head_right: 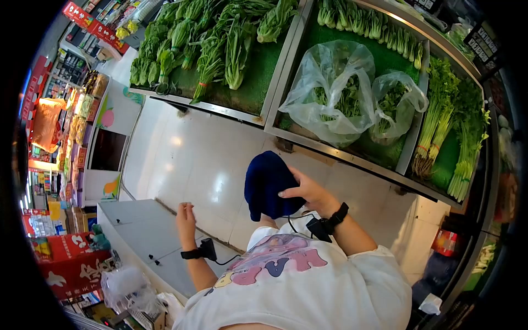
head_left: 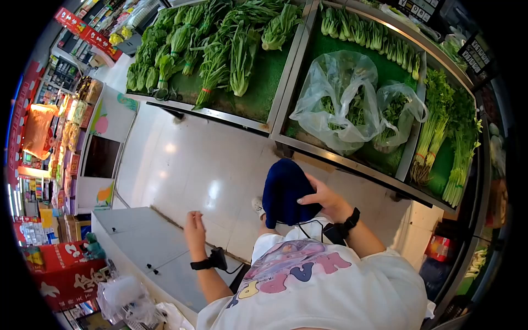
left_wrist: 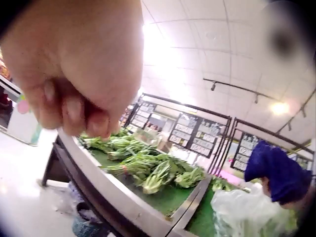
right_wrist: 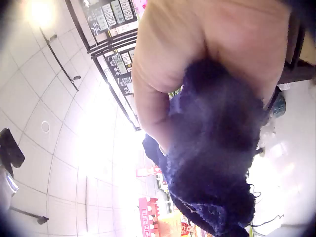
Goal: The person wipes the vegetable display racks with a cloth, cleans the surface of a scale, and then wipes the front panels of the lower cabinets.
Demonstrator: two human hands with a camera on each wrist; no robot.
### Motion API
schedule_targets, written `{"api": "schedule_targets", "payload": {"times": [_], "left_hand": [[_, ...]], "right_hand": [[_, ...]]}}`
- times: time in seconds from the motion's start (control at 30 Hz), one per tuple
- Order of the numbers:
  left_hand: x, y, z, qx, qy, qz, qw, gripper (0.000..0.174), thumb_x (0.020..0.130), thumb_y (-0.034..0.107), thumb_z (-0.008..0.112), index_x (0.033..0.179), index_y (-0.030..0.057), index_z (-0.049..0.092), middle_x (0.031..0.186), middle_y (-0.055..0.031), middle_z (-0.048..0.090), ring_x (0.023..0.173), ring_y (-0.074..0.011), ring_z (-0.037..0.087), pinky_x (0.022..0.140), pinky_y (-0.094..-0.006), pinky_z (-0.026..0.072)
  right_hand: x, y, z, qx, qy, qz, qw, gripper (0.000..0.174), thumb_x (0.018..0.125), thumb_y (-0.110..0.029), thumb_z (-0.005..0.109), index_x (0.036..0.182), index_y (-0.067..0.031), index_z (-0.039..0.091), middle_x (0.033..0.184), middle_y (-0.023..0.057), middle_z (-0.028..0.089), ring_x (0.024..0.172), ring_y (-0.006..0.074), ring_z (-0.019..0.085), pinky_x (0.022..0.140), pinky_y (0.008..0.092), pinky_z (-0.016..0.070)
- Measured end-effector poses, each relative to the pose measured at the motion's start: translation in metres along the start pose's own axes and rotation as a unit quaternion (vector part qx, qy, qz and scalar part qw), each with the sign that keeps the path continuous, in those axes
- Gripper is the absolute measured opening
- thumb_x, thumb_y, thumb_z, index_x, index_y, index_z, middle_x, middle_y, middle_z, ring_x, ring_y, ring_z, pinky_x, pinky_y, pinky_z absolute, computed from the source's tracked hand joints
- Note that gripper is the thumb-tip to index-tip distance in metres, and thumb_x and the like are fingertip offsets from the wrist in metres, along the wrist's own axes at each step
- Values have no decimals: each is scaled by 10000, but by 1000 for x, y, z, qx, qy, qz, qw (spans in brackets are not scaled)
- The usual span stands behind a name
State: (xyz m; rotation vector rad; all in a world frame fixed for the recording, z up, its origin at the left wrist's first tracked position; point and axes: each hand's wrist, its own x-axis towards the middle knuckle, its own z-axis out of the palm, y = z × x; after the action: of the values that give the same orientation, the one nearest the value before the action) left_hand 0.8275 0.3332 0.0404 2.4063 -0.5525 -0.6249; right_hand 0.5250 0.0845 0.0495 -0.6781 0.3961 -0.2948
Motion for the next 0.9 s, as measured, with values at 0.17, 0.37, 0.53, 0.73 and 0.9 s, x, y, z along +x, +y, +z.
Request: {"api": "schedule_targets", "payload": {"times": [0.17,0.37,0.53,0.73,0.9], "left_hand": [[29,40,5,-252,-179,241,920,319,946,77,490,1257,27,439,1125,-119,574,1097,-198,552,888,-322,468],[42,56,-36,-221,-162,308,911,541,830,187,720,1272,2,471,1130,-153,618,1049,-246,617,911,-355,488],[50,15,-59,-239,11,258,936,420,804,213,750,1133,10,586,999,-125,643,864,-214,653,770,-327,521],[54,-5,-111,-141,241,253,926,215,803,175,666,956,33,613,876,-127,634,818,-301,629,700,-374,498],[63,0,-128,-5,342,226,912,164,771,179,655,840,52,577,776,-109,565,738,-304,592,647,-404,480]], "right_hand": [[43,12,46,-22,27,-43,998,796,710,23,690,1426,-40,348,1335,93,508,1227,201,490,1064,352,361],[113,41,114,-72,77,-85,991,801,690,22,713,1407,-33,360,1303,98,524,1201,206,502,1039,355,387],[165,69,172,-160,46,-90,982,749,679,43,692,1366,-15,397,1244,114,553,1130,226,547,992,350,428],[240,114,201,-217,-43,-89,971,655,815,18,656,1400,-18,362,1290,112,514,1156,223,522,1000,338,409],[291,141,237,-120,-130,77,981,451,941,-226,546,1341,-65,416,1233,69,559,1116,199,564,946,344,451]]}}
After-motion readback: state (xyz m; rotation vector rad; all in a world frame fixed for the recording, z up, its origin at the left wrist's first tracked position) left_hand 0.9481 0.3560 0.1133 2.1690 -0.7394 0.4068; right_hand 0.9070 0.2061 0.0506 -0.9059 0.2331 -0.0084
